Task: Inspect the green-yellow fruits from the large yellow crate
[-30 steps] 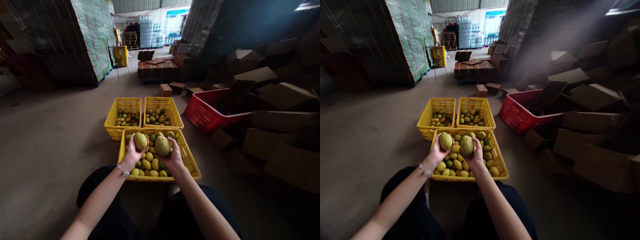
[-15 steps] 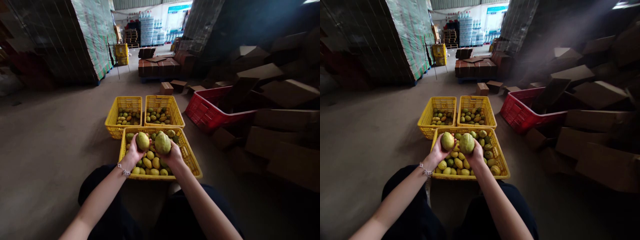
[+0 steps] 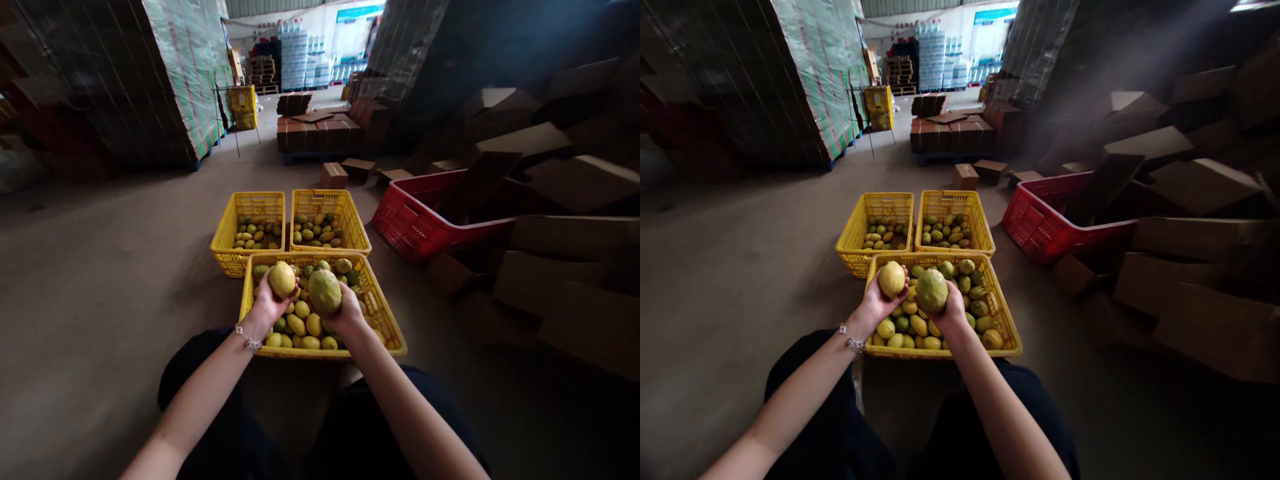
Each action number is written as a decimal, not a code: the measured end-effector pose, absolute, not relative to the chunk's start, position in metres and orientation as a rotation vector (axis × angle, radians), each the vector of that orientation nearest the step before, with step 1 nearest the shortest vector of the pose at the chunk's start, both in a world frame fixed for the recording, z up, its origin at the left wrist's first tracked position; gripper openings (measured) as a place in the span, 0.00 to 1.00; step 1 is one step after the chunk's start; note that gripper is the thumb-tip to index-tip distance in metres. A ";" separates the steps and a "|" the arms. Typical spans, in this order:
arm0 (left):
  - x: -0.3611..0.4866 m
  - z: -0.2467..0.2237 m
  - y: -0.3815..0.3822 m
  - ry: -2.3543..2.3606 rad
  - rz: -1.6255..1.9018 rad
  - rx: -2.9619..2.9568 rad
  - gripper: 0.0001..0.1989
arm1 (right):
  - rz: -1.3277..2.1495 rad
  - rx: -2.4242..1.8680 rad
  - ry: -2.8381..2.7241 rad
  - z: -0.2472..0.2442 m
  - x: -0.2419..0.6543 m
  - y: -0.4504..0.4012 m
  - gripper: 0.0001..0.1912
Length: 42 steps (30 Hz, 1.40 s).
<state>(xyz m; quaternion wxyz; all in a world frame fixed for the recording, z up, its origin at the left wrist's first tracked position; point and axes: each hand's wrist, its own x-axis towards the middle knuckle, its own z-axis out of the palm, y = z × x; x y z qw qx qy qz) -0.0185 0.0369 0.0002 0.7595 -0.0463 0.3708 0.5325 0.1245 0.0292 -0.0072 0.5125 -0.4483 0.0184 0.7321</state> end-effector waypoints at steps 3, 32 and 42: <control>-0.016 0.000 0.038 0.814 1.144 -0.123 0.14 | 1.701 -1.033 0.056 -0.012 0.127 0.031 0.08; -0.019 0.001 0.035 0.814 1.135 -0.031 0.15 | 1.721 -1.124 0.152 0.001 0.129 0.029 0.13; -0.019 0.006 0.035 0.878 1.153 -0.044 0.09 | 1.707 -1.030 0.093 0.010 0.129 0.026 0.08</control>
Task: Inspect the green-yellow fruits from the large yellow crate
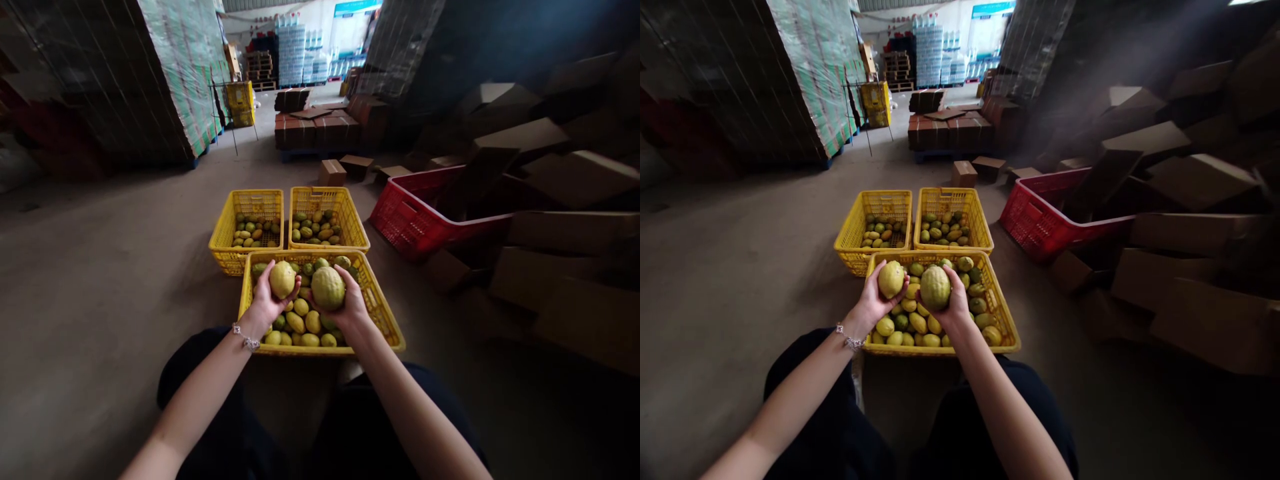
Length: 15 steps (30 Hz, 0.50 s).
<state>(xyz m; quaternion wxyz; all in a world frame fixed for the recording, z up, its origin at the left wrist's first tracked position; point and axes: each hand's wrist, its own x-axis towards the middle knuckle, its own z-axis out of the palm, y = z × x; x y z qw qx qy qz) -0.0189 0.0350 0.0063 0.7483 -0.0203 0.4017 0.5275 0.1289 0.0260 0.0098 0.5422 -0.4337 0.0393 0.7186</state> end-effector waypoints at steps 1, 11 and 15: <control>-0.019 0.005 0.035 0.882 1.133 -0.050 0.10 | 1.727 -1.028 0.096 0.010 0.128 0.026 0.09; -0.020 0.005 0.034 0.764 1.152 -0.085 0.13 | 1.804 -0.986 0.096 -0.005 0.128 0.032 0.14; -0.022 0.006 0.033 0.760 1.143 -0.073 0.10 | 1.796 -0.927 0.028 -0.006 0.127 0.028 0.14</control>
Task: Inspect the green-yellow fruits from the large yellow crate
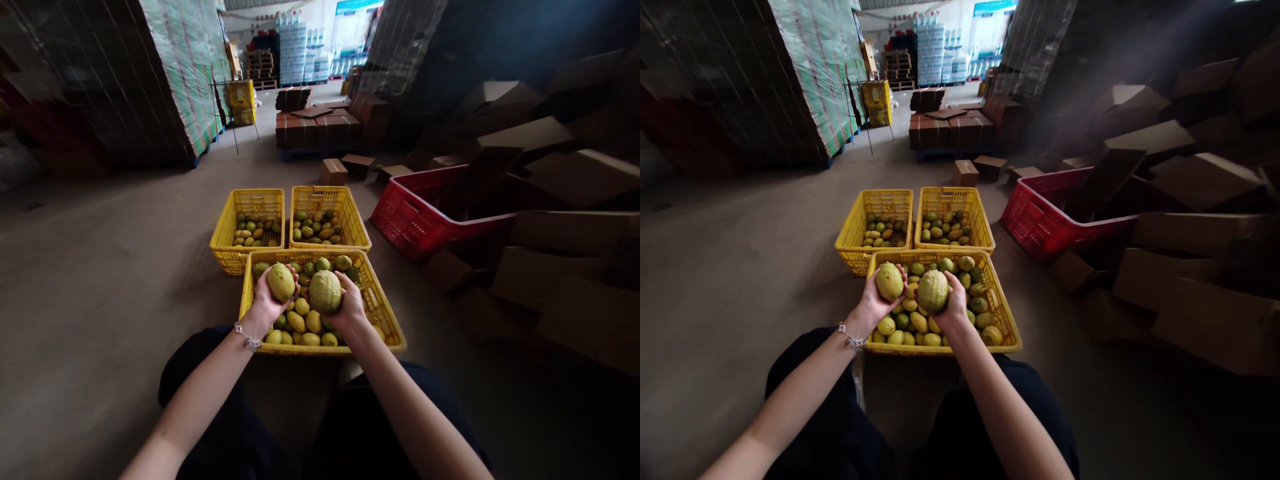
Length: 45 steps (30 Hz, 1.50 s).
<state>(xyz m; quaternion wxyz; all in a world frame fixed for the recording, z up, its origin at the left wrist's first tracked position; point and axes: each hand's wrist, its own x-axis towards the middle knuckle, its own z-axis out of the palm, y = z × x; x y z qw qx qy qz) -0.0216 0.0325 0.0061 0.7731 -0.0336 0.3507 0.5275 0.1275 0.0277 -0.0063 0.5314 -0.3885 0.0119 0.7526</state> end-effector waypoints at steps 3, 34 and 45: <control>-0.023 0.009 0.033 0.740 1.170 -0.039 0.09 | 1.772 -0.892 -0.161 -0.003 0.126 0.023 0.16; -0.026 0.000 0.008 0.707 1.525 0.989 0.14 | 0.869 -0.884 -1.111 -0.002 0.114 -0.025 0.13; -0.014 -0.010 0.040 0.879 1.234 0.242 0.09 | 1.559 -1.062 -0.196 -0.019 0.102 0.023 0.10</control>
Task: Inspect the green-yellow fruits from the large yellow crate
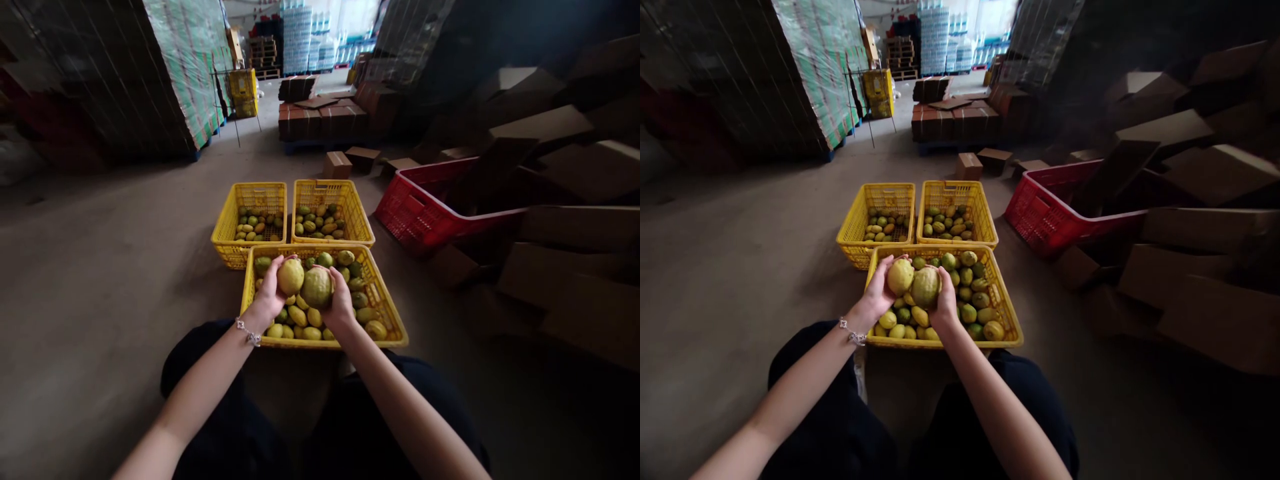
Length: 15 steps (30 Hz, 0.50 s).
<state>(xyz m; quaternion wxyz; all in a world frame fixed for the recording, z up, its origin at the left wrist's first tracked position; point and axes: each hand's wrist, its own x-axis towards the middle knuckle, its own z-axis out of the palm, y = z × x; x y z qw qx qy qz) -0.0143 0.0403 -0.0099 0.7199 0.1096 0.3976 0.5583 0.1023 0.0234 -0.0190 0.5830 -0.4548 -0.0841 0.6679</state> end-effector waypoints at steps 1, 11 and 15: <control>-0.015 -0.013 0.043 0.900 1.221 0.174 0.08 | 1.609 -1.081 -0.158 -0.020 0.103 0.026 0.08; -0.015 -0.026 0.042 0.991 1.126 -0.093 0.15 | 1.830 -1.097 -0.031 -0.034 0.113 0.031 0.06; -0.016 -0.025 0.042 1.002 1.101 -0.092 0.16 | 1.817 -1.121 0.020 -0.036 0.113 0.034 0.06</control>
